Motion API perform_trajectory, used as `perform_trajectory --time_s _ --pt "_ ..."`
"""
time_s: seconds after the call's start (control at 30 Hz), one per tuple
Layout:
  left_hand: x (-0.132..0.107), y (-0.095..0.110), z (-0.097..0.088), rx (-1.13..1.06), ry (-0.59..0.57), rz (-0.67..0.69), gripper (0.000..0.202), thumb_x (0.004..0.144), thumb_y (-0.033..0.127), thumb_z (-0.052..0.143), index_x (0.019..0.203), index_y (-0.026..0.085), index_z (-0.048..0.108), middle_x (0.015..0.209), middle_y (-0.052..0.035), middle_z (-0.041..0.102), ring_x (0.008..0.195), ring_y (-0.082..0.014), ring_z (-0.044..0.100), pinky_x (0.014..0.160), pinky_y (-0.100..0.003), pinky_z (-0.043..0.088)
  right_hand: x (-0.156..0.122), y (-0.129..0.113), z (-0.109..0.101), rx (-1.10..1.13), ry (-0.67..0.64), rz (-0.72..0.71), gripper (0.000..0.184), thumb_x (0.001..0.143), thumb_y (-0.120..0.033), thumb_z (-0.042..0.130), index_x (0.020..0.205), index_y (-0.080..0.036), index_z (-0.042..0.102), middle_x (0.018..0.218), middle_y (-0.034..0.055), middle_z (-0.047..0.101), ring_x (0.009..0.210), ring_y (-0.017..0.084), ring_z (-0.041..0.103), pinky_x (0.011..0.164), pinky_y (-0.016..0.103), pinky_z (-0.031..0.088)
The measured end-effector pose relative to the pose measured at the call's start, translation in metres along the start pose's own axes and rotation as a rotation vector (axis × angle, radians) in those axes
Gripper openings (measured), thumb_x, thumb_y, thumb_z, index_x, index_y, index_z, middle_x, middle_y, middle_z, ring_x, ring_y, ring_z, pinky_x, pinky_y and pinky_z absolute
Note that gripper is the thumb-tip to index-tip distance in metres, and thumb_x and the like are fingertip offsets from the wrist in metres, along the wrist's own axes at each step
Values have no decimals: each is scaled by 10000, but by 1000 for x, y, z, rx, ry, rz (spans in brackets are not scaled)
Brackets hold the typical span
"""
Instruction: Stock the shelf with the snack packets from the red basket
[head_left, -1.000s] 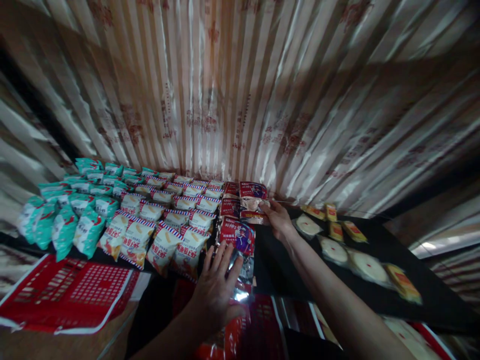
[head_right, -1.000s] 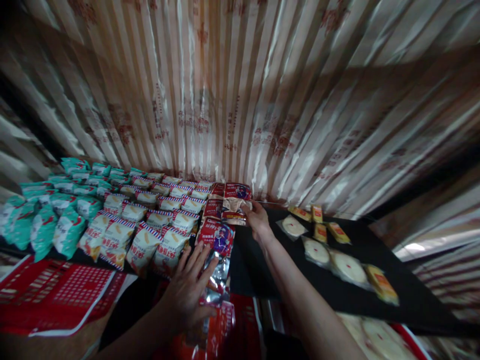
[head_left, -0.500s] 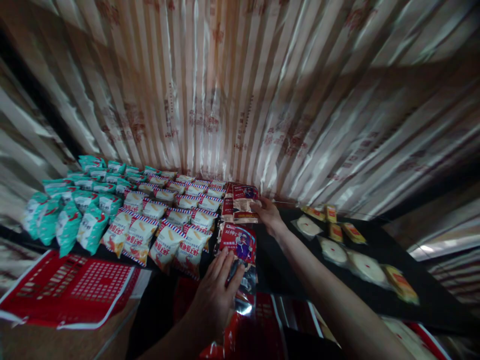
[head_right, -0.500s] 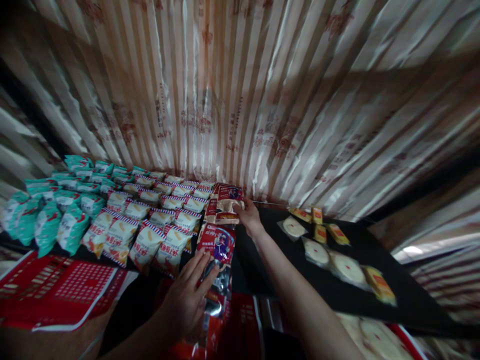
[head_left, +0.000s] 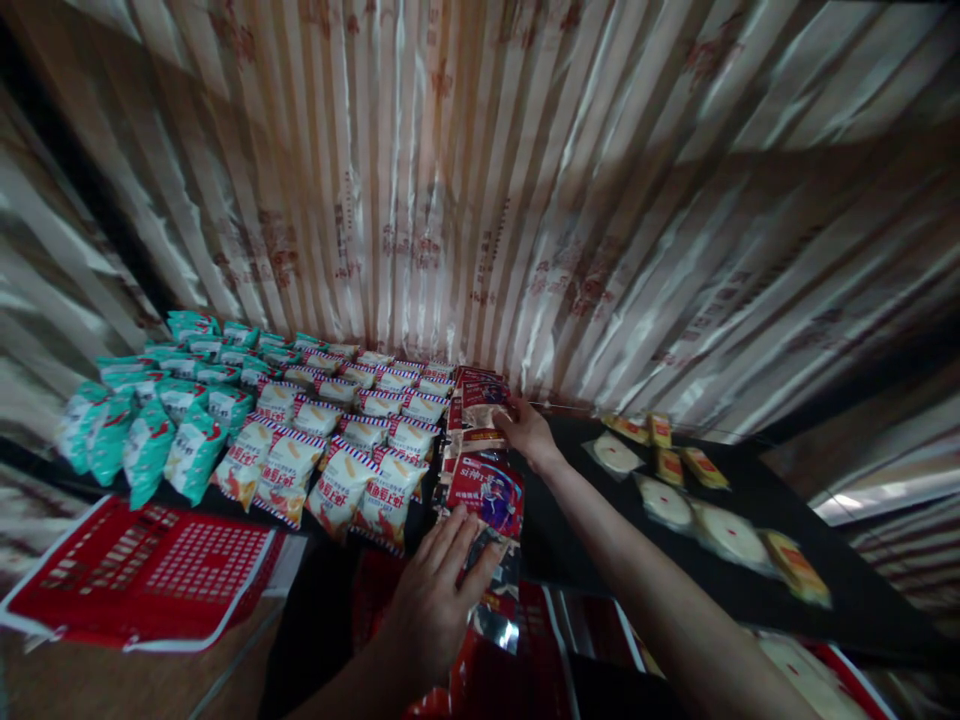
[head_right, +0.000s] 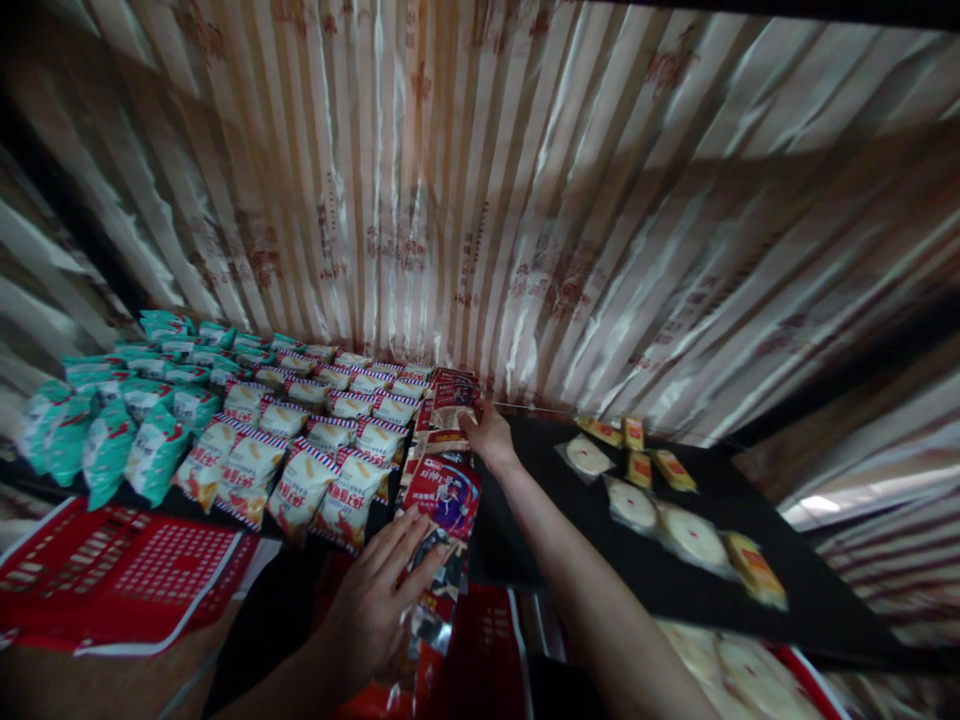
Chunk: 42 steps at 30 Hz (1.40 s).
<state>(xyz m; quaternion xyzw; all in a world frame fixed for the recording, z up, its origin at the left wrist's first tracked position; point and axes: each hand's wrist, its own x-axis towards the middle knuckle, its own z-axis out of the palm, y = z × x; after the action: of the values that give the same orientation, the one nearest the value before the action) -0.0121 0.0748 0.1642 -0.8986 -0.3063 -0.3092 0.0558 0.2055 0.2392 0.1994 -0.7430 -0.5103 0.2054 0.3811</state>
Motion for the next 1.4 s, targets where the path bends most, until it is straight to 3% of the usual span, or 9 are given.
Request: perform_trajectory --time_s 0.3,0.43,0.57,0.73,0.83,1.0,1.27,1.4 --pt "4 12 -34 20 230 -54 391 934 207 328 1256 112 529 1310 -156 536 1342 -274 337 1009 -391 439 -7 -7 -1 -271 -63 -31 338 778 -354 584 1075 -203 648 1012 85 691 954 236 637 803 301 455" --pt "7 7 -45 38 282 -125 444 907 158 293 1308 118 479 1367 -150 482 1337 -281 344 1034 -420 407 -7 -1 -2 -215 -74 -33 294 754 -374 606 995 -223 679 950 65 700 900 221 647 762 280 455" --pt "27 -5 -39 51 227 -252 506 888 115 285 1379 176 391 1433 -104 415 1361 -246 305 1075 -428 357 -7 8 -3 -113 -69 -38 243 739 -369 614 934 -249 695 905 44 709 881 211 648 740 270 459" --pt "67 -15 -16 117 61 -287 498 868 102 395 1358 189 426 1433 -97 420 1346 -255 334 1088 -443 331 -9 17 -4 67 -65 -5 242 755 -330 569 951 -249 687 897 27 717 858 190 651 743 277 478" --pt "79 -17 0 137 -43 -275 494 860 85 424 1335 214 454 1414 -83 449 1319 -249 381 1085 -448 328 -15 19 -7 202 -63 50 264 766 -298 536 976 -229 679 867 28 718 821 175 655 722 266 491" --pt "69 -18 17 113 -100 -259 374 898 203 455 1262 237 531 1359 -69 513 1284 -259 428 1071 -455 341 -28 20 -12 346 -89 95 303 786 -345 505 987 -183 665 847 41 714 741 162 643 657 247 494" --pt "56 -19 12 -49 -199 -194 546 813 204 534 1347 268 440 1442 -56 410 1354 -267 307 1094 -468 289 -36 26 -3 452 -106 108 347 772 -451 553 972 -186 651 917 54 717 822 187 657 706 260 512" --pt "54 -17 11 -101 -184 -229 604 775 366 603 1344 239 444 1457 -79 382 1356 -295 295 1090 -494 289 -37 30 0 443 -107 104 377 780 -460 535 1028 -193 634 972 59 709 860 197 656 719 275 518"
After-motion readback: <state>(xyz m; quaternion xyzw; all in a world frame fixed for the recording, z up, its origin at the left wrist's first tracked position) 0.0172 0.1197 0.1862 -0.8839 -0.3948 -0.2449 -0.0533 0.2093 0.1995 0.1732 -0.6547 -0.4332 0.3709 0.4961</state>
